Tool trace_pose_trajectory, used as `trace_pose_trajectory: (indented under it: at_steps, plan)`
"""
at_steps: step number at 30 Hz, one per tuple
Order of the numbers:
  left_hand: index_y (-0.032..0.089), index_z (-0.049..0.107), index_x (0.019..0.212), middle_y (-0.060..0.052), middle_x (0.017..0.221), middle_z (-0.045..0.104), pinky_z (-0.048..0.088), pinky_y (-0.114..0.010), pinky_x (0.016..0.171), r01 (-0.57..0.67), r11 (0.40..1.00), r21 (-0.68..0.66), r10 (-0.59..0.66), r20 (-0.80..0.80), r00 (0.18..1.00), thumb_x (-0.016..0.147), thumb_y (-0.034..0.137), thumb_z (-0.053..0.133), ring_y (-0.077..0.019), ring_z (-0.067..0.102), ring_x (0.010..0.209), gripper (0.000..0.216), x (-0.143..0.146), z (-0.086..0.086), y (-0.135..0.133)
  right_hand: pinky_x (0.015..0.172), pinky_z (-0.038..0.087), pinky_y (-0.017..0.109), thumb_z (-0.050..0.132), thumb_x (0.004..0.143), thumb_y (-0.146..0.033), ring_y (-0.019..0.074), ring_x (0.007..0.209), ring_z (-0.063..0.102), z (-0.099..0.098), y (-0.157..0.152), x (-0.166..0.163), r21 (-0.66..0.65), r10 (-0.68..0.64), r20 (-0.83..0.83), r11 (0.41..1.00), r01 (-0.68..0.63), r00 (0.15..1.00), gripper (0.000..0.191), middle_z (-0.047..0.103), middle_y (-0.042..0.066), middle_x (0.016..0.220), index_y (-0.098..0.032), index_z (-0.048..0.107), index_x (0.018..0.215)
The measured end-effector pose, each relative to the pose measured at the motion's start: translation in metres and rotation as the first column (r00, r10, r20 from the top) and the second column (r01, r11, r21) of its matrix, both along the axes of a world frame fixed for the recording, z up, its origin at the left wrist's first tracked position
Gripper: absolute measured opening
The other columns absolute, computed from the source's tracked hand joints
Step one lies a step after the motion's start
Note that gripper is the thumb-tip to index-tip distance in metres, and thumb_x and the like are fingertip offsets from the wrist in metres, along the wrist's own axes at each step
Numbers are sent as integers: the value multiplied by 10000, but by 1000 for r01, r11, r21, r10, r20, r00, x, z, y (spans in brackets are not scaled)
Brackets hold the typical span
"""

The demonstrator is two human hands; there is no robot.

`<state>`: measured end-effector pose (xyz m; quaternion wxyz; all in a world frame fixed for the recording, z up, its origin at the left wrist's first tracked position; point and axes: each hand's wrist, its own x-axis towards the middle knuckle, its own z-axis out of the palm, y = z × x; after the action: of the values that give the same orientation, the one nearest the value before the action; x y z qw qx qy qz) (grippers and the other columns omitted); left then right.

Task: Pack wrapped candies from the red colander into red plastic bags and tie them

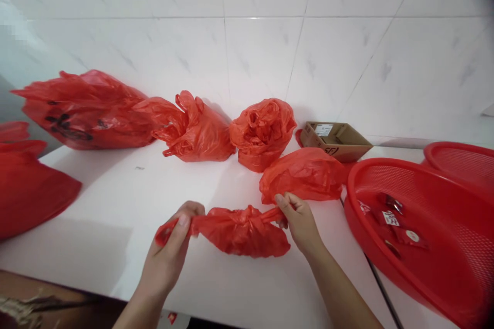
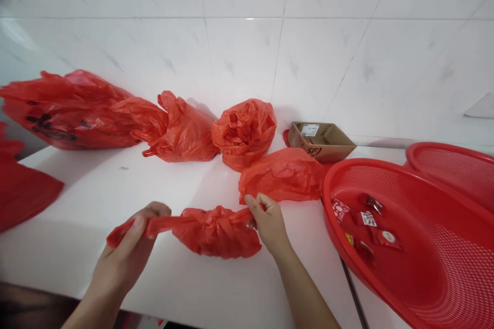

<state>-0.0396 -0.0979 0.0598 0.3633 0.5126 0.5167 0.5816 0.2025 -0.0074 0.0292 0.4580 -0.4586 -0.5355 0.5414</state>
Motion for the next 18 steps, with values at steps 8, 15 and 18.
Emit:
trace_pose_trajectory:
  at_steps: [8, 15, 18]
  plan:
    - [254, 581, 992, -38, 1108, 553, 384, -441, 1021, -133, 774, 619, 446, -384, 808, 739, 55, 698, -217, 547, 1074, 343, 41, 34, -12, 472, 385, 197, 634, 830, -511, 80, 440, 481, 26, -13, -14, 38, 108, -67, 994, -106, 992, 496, 519, -44, 479, -205, 314, 606]
    - [251, 606, 1040, -20, 999, 682, 496, -316, 769, 220, 975, -29, -156, -796, 585, 940, 274, 490, -180, 637, 881, 155, 56, -12, 23, 497, 388, 204, 631, 841, -488, 86, 464, 500, 24, -10, -9, 81, 22, -93, 997, -14, 995, 466, 492, -56, 486, -200, 343, 613]
    - [248, 602, 1038, -29, 1012, 678, 481, -311, 732, 161, 979, -123, -195, -783, 590, 973, 360, 392, -183, 643, 847, 247, 58, -22, 33, 496, 381, 205, 597, 852, -517, 88, 480, 489, 18, -5, -4, 32, -78, -177, 996, 84, 981, 441, 498, -55, 523, -204, 355, 658]
